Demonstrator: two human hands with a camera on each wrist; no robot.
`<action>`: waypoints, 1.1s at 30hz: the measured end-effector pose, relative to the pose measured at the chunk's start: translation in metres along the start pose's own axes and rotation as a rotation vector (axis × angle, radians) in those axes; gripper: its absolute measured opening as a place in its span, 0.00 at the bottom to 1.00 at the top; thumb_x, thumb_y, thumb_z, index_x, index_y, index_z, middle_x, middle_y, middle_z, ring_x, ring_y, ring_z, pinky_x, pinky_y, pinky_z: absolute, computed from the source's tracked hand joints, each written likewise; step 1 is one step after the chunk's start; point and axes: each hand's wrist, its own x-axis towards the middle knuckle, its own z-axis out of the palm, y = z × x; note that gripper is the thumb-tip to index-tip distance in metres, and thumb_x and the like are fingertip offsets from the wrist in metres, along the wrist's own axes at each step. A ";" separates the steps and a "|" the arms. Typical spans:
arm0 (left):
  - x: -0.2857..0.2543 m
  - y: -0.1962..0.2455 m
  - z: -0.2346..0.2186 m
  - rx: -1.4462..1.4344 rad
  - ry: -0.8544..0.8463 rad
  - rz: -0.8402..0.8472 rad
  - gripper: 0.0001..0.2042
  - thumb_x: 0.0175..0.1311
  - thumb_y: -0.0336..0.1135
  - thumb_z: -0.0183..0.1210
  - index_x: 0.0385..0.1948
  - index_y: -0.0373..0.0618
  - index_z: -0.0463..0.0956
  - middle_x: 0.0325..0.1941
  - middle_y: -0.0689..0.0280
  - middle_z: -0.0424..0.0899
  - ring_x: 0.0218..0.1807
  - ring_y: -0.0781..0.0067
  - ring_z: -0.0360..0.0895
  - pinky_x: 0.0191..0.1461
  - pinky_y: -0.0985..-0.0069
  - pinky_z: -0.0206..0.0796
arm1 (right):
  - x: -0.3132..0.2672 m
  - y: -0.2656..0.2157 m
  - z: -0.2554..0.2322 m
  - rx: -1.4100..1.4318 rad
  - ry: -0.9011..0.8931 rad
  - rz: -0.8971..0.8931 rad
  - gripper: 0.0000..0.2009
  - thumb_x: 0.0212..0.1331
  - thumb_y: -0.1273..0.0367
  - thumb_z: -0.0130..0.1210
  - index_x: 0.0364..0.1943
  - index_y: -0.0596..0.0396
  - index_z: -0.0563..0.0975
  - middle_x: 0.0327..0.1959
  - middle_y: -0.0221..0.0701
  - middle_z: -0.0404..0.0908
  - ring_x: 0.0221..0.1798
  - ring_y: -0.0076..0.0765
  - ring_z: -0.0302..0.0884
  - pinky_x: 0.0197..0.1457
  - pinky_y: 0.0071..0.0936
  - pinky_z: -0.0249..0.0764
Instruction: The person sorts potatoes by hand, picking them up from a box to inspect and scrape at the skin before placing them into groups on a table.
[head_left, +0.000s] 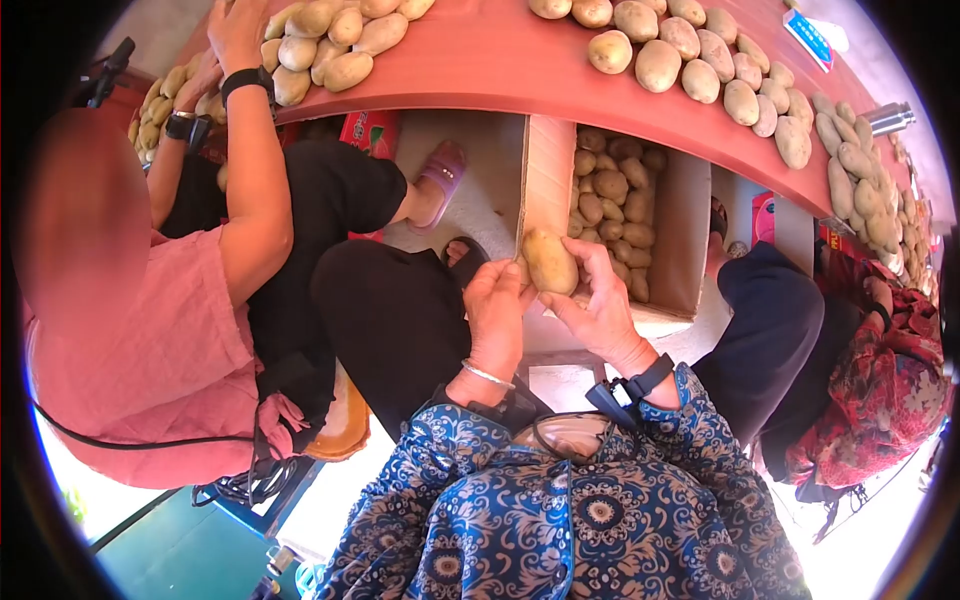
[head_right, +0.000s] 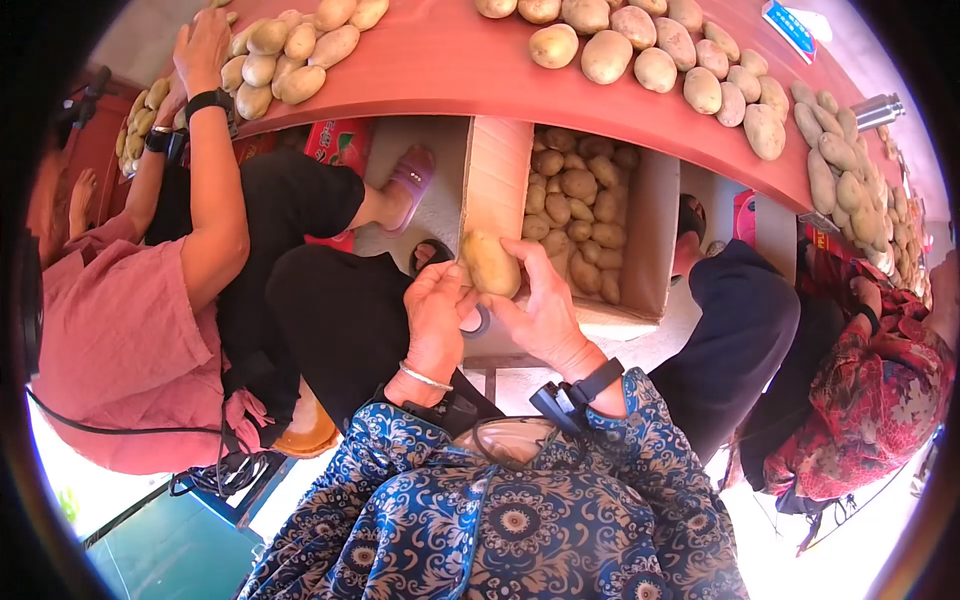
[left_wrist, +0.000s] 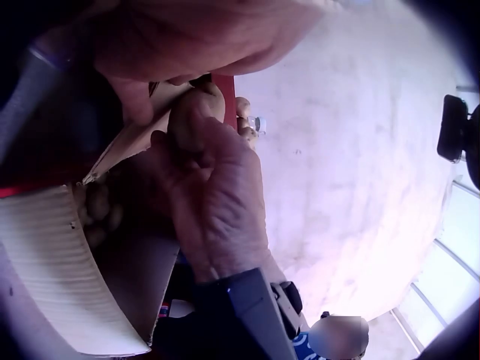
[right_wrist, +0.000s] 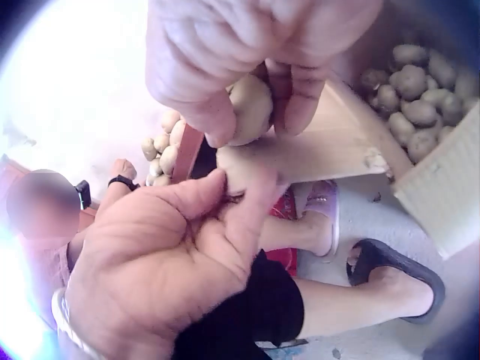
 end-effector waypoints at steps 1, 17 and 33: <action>0.003 0.000 -0.002 0.007 0.007 -0.003 0.08 0.74 0.30 0.49 0.46 0.35 0.72 0.43 0.61 0.79 0.44 0.70 0.80 0.50 0.73 0.77 | 0.002 0.003 0.003 0.008 0.026 0.009 0.29 0.49 0.72 0.65 0.58 0.59 0.69 0.51 0.42 0.78 0.52 0.39 0.80 0.54 0.32 0.77; 0.013 -0.010 -0.013 -0.003 0.075 0.006 0.07 0.74 0.29 0.50 0.47 0.37 0.71 0.46 0.59 0.81 0.49 0.65 0.81 0.57 0.66 0.76 | -0.002 0.008 -0.004 -0.615 0.115 -0.069 0.27 0.46 0.73 0.64 0.55 0.55 0.71 0.42 0.43 0.76 0.43 0.54 0.79 0.45 0.43 0.77; 0.006 -0.006 -0.005 0.050 0.013 0.036 0.08 0.74 0.31 0.51 0.46 0.36 0.72 0.43 0.61 0.81 0.44 0.70 0.81 0.54 0.71 0.77 | -0.007 0.037 -0.026 1.197 -0.098 0.634 0.27 0.61 0.50 0.52 0.56 0.58 0.74 0.38 0.45 0.83 0.27 0.34 0.76 0.32 0.25 0.70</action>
